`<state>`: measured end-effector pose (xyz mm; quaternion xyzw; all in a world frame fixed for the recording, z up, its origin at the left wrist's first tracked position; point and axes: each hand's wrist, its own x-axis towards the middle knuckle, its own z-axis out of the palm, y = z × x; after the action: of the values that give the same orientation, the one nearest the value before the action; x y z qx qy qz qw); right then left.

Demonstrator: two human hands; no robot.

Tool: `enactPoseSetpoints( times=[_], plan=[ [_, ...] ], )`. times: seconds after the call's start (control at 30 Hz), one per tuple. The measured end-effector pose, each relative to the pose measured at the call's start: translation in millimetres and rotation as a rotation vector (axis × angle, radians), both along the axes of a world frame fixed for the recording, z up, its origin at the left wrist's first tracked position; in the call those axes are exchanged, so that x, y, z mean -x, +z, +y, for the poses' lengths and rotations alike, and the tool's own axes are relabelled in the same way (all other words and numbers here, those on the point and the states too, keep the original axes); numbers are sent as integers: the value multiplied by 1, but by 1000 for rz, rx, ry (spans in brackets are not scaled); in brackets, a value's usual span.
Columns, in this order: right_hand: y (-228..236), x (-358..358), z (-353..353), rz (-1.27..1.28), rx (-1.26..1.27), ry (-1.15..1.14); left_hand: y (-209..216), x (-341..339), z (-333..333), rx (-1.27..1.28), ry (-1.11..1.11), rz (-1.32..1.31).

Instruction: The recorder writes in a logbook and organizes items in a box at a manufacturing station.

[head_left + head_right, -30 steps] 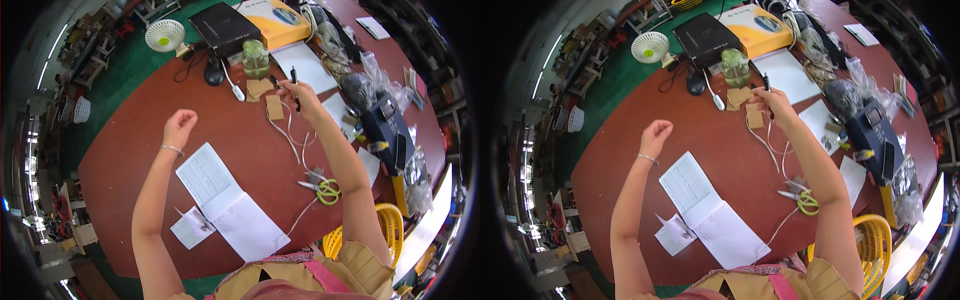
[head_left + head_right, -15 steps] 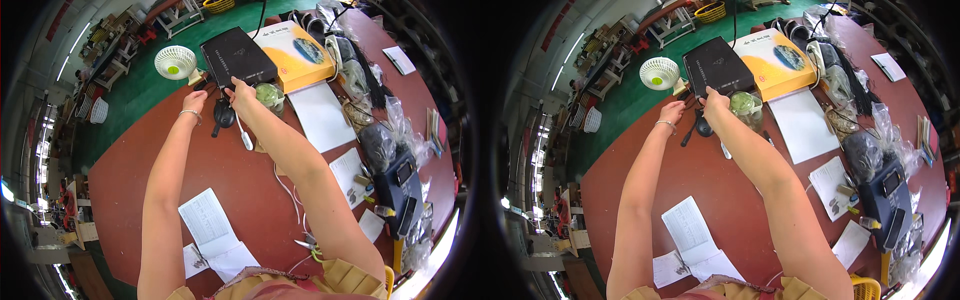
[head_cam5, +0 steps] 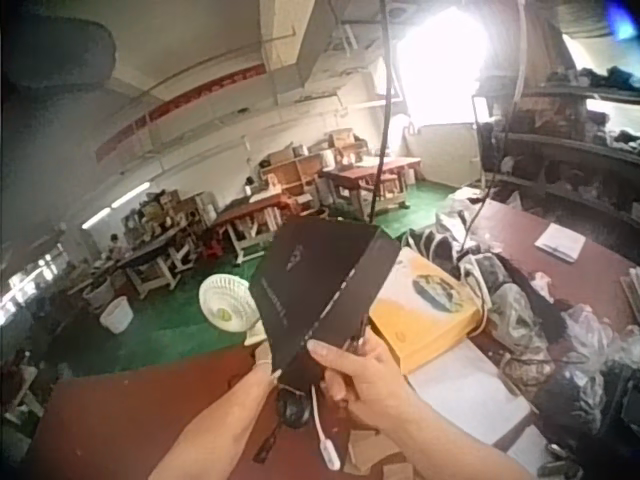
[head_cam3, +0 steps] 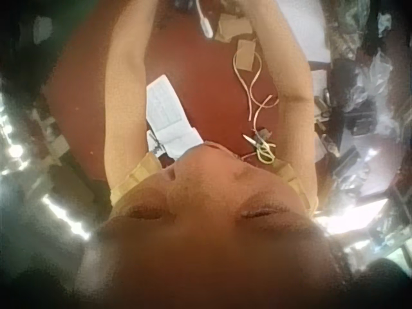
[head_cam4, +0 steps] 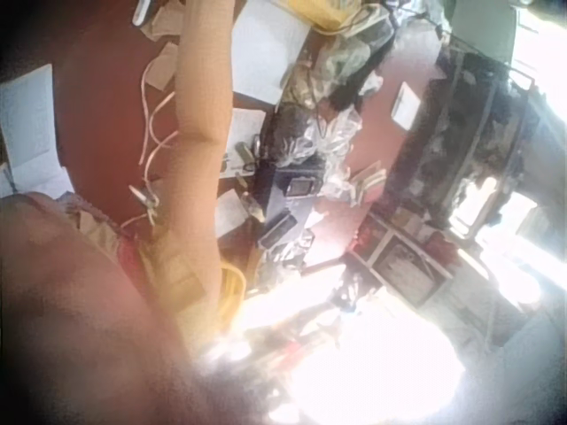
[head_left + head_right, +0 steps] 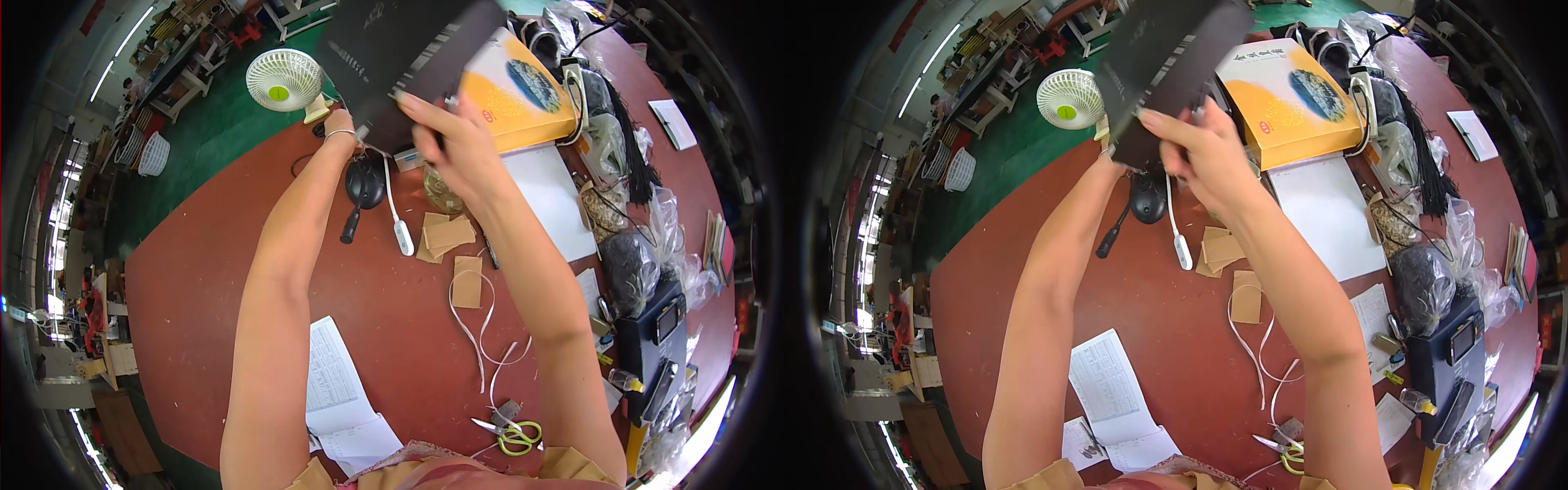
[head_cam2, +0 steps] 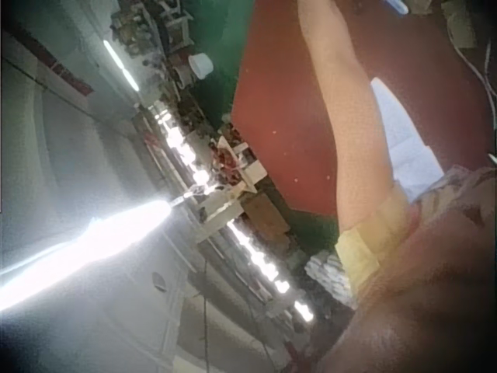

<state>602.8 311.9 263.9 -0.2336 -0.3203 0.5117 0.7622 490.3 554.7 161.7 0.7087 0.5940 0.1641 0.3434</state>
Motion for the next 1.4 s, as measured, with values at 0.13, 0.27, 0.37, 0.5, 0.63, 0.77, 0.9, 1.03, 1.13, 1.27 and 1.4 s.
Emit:
enactPoseSetpoints(
  times=[0.13,0.27,0.37,0.5,0.63,0.77,0.9,1.03,1.13,1.27,1.4],
  plan=[
    [-10,-1,-96,77,-1,73,31,9,17,-165,-14,117],
    [-35,0,-178,264,-98,89,92,31,28,-273,-41,274],
    [-57,-15,-240,418,-74,11,140,52,23,-286,-4,204],
    [-91,-31,-324,505,-238,91,177,115,-13,-123,112,-619],
    [-123,-25,-409,562,-113,-129,185,220,-81,-171,368,-475],
    [-157,-2,-452,577,-113,-110,151,328,-195,-177,401,-420],
    [-173,36,-476,731,405,-346,95,394,-311,-66,552,-411],
    [-175,52,-485,809,701,-337,43,412,-412,113,597,-446],
    [-168,59,-489,644,1084,-457,9,391,-471,243,600,-572],
    [-130,78,-488,356,1254,-740,-19,335,-535,308,506,-613],
    [-76,109,-459,117,976,-564,-29,286,-592,464,304,-615]
  ],
)
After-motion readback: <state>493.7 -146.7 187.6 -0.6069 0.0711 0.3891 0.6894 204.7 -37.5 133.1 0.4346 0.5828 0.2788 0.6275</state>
